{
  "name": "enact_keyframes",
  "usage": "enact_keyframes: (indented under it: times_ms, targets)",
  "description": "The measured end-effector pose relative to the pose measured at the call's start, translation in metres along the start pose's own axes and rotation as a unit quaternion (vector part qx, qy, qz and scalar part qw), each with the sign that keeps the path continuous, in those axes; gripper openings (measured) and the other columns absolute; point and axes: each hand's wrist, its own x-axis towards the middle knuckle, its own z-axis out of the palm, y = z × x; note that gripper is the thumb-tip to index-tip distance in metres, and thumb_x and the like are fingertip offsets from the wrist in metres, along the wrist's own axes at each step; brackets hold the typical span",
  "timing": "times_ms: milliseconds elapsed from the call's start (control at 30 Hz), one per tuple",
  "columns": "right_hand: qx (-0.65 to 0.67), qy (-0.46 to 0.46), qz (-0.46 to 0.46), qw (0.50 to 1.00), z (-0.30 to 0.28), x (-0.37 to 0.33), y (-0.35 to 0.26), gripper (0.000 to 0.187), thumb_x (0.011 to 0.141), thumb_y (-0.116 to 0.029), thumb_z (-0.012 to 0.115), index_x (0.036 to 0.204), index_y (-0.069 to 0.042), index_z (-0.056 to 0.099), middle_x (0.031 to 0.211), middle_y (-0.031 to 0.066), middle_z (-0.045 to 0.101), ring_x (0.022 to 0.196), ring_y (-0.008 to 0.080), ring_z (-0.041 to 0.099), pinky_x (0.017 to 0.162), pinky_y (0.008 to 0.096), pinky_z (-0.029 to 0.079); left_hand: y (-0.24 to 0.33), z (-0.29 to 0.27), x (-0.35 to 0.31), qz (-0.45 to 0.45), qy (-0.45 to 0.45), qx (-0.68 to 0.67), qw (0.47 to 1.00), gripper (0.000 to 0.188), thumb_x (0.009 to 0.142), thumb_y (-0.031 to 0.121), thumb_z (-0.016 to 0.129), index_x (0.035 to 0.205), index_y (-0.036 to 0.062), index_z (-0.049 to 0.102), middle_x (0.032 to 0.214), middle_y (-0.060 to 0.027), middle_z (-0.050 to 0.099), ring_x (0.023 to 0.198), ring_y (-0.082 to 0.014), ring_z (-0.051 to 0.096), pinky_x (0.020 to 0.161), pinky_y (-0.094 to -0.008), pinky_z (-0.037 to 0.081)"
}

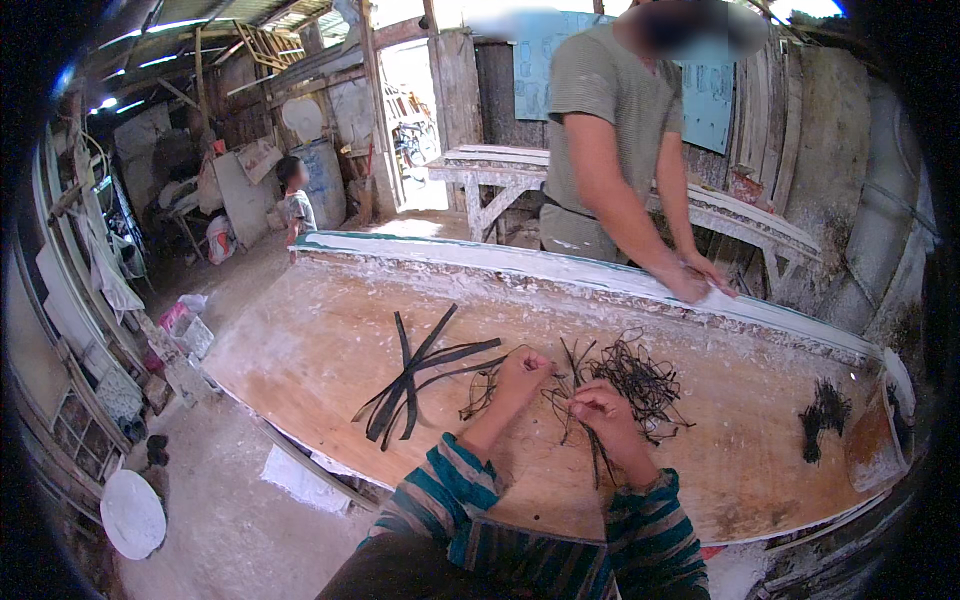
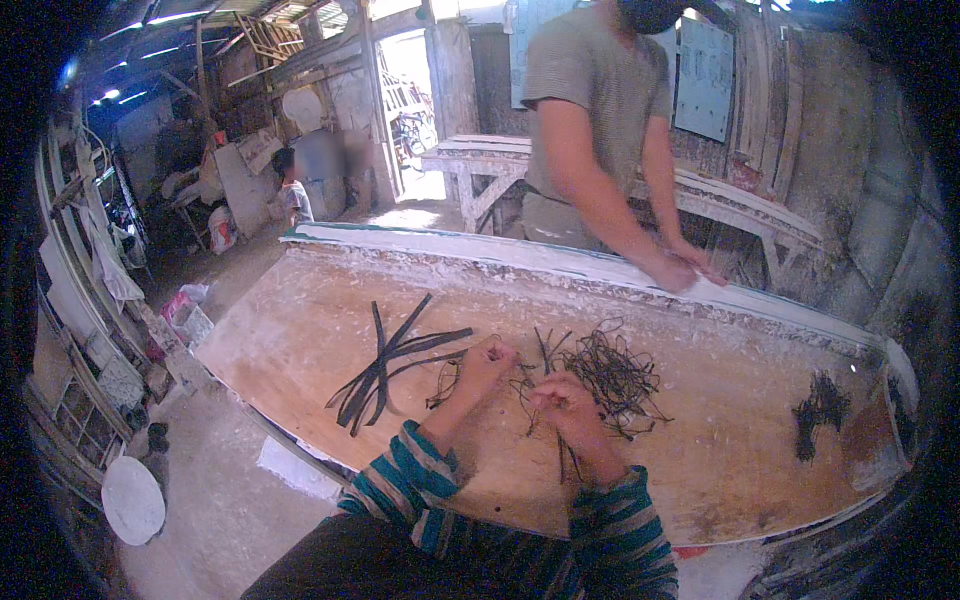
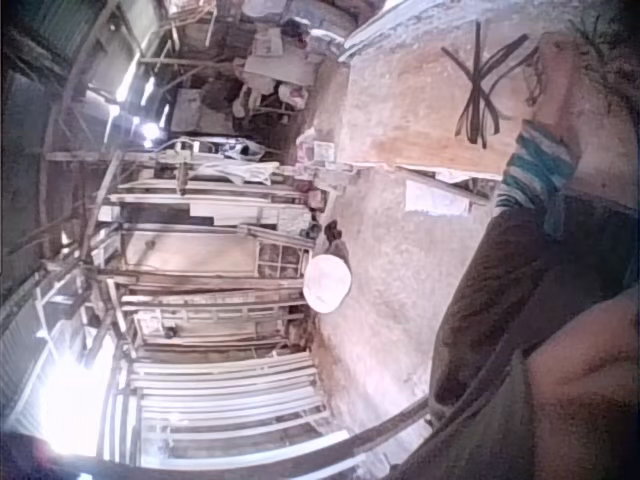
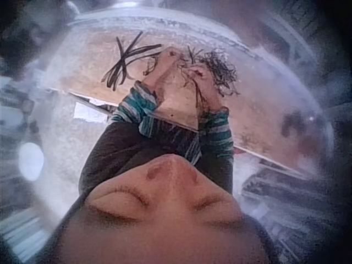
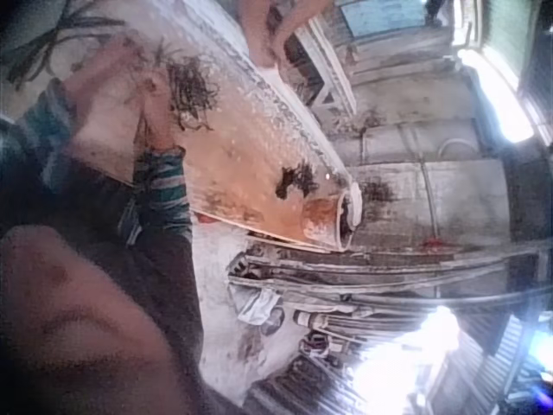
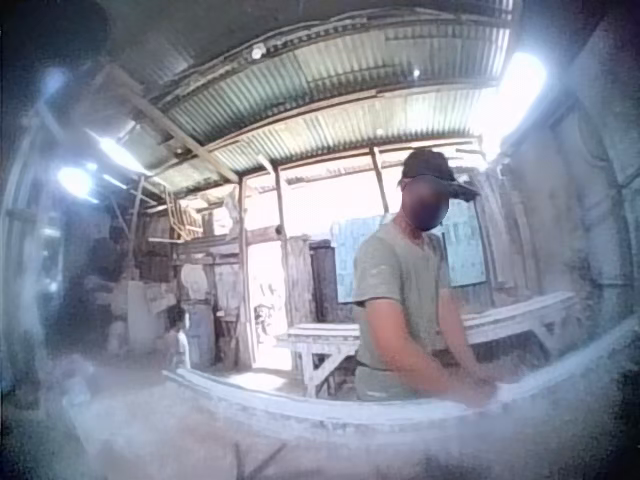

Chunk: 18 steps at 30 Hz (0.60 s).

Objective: The person sorts and arranges thin black strips on a wooden workbench. They pick up, separate, and place the strips into piles while another person works in the background.

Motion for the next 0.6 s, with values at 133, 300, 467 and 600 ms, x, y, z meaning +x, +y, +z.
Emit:
enact_keyframes:
  times_ms: [133,300,467,600]
  targets:
    - [-0.008,-0.087,-0.017,0.996,0.007,-0.005,0.003,0.014,0.081,-0.001,0.058,0.095,0.000,0.062,0.105,0.0061,0.052,0.093,0.0138,0.051,0.080,0.0258,0.042,0.008,0.001,-0.003,-0.028,-0.010,-0.015,0.999,0.011,0.072,0.010,0.067,0.074,0.0014,0.061,0.064,-0.0004,0.057,0.057,-0.0068,0.050,0.053,-0.0213,0.041]
    - [0.044,-0.094,-0.019,0.994,0.006,-0.004,0.015,0.016,0.082,0.000,0.057,0.096,-0.001,0.062,0.108,0.0053,0.051,0.094,0.0129,0.051,0.080,0.0257,0.042,0.016,0.002,-0.007,0.002,-0.018,-0.017,1.000,0.008,0.073,0.007,0.066,0.073,0.0004,0.063,0.064,-0.0012,0.058,0.057,-0.0075,0.052,0.055,-0.0215,0.043]
    - [0.059,-0.087,0.000,0.994,0.005,-0.004,0.004,0.015,0.079,0.000,0.059,0.094,0.000,0.062,0.103,0.0060,0.054,0.092,0.0123,0.052,0.078,0.0249,0.043,0.013,0.002,-0.009,-0.005,-0.028,0.030,0.999,0.009,0.072,0.008,0.067,0.074,-0.0005,0.063,0.070,-0.0052,0.059,0.062,-0.0109,0.055,0.059,-0.0241,0.044]
    - [0.099,-0.065,0.038,0.992,0.000,-0.003,-0.002,0.013,0.079,-0.004,0.062,0.091,0.000,0.063,0.089,0.0061,0.060,0.081,0.0131,0.056,0.074,0.0245,0.044,0.015,0.004,-0.011,0.000,-0.034,0.072,0.997,0.009,0.070,0.008,0.067,0.075,0.0008,0.064,0.075,-0.0085,0.058,0.068,-0.0155,0.056,0.062,-0.0268,0.044]
